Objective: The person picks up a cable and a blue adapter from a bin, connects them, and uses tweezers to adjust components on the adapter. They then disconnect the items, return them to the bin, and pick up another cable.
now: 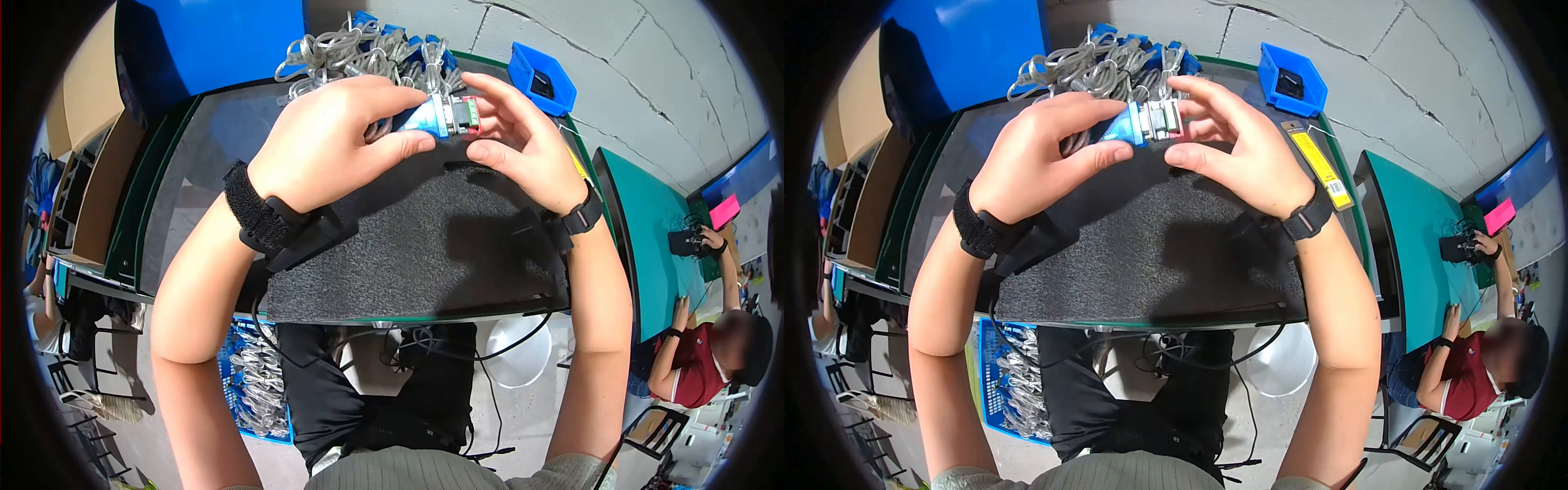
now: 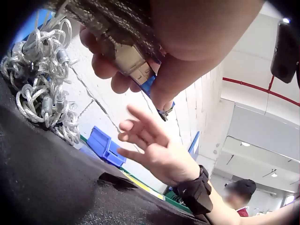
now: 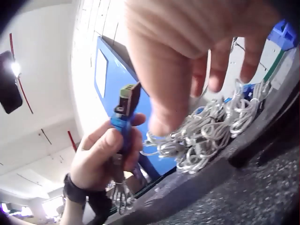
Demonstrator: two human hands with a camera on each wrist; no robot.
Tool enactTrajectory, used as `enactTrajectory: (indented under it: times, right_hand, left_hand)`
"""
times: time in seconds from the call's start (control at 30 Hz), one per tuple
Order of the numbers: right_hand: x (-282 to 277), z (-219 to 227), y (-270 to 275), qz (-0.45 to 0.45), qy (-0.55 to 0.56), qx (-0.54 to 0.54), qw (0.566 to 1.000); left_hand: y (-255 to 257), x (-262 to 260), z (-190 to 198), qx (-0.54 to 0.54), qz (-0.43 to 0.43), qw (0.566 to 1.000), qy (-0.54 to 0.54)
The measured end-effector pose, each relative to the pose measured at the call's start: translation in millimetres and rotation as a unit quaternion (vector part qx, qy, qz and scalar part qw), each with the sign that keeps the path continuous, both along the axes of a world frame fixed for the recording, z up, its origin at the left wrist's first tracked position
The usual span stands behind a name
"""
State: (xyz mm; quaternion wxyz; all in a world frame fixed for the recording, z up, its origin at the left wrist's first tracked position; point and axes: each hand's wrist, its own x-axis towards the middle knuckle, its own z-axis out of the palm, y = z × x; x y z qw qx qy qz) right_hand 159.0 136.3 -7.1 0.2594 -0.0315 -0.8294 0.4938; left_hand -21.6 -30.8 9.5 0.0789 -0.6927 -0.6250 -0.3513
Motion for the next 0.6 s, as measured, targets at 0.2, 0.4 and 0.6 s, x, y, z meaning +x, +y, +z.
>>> enactTrajectory:
  times: [0.2, 0.4, 0.6]
  right_hand:
    - [0.9, 2.9, -6.3, -0.045, 0.041, 0.144, 0.988]
    - [1.7, 5.1, -8.3, -0.048, 0.070, 0.239, 0.967]
    - [-0.4, 1.1, -7.0, -0.041, 0.081, 0.206, 0.974]
  left_hand:
    - [1.3, 4.3, -3.4, -0.022, -0.024, 0.999, 0.014]
    - [2.1, 2.7, -4.3, 0.011, -0.053, 0.998, 0.037]
    - [3.4, 2.8, -6.4, 0.013, -0.059, 0.997, 0.044]
